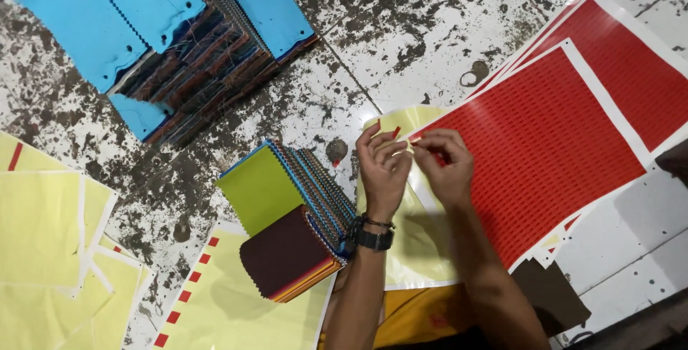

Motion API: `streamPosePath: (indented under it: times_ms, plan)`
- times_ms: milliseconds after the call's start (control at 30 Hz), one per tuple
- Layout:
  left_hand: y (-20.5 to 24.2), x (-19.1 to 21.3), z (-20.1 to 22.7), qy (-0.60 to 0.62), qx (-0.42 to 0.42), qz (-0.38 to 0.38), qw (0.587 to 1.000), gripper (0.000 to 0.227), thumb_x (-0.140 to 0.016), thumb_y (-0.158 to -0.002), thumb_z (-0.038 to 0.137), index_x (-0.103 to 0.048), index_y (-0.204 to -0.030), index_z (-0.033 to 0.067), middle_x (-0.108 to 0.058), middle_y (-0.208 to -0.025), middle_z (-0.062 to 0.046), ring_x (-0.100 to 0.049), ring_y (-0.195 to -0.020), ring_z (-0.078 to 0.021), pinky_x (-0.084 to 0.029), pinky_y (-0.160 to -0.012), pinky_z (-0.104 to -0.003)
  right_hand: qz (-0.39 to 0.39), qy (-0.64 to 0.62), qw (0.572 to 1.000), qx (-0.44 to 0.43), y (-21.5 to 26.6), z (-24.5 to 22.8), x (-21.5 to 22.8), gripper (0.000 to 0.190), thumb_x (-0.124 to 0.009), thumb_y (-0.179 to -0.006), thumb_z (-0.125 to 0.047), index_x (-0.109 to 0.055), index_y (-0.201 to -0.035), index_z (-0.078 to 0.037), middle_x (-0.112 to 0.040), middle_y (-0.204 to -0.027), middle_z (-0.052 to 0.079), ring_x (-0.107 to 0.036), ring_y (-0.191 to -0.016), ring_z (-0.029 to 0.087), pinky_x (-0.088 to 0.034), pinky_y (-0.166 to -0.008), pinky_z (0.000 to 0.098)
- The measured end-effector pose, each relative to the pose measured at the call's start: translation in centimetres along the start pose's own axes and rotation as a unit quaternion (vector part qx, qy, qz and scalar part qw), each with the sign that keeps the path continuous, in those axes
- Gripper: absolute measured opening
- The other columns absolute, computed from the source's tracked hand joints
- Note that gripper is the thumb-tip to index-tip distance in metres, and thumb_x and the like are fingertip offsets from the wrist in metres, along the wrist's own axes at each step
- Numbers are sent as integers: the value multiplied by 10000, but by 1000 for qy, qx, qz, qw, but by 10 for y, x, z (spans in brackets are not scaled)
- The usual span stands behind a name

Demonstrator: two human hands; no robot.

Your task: Applying small red stickers to the top edge of notebook pages as part of an assembly process.

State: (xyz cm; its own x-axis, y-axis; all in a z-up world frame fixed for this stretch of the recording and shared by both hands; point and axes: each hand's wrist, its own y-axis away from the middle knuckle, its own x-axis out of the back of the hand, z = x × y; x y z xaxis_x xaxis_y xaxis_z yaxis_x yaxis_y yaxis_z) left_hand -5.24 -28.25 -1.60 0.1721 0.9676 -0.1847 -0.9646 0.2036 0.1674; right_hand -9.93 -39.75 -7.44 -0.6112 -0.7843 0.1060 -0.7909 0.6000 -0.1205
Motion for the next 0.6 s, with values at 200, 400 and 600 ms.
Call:
streamPosePath:
  times_ms: [200, 400, 600]
  plan:
    - [-4, -5, -15, 32, -16, 16, 999, 771, -693, -848, -59, -295, -1500, 45, -517, -1203, -170, -623, -936, -190, -587, -897, -362, 19, 40, 996, -80, -3, -22, 0, 280, -674, -905, -72, -708, -1178, -21, -635, -1052, 183, -656, -1007, 247, -544, -872, 368]
    - [5, 0, -26, 18, -14, 61, 998, 751, -687, -834, -61, -311, -1472, 58, -481, -1249, -181, -618, -958, -195, -603, -888, -359, 31, 340, 936, 90, -5, -14, -13, 248, -854, -778, -175, -780, -987, -64, -639, -857, 105, -659, -770, 307, -553, -679, 405]
    - [7, 4, -31, 21, -29, 74, 997, 706, -664, -833, -74, -357, -1457, 45, -475, -1286, -182, -617, -999, -218, -599, -906, -380, 73, 378, 906, 175, 0, -10, -19, 93, -816, -808, -142, -787, -872, -202, -651, -795, -19, -661, -725, 213, -548, -655, 321]
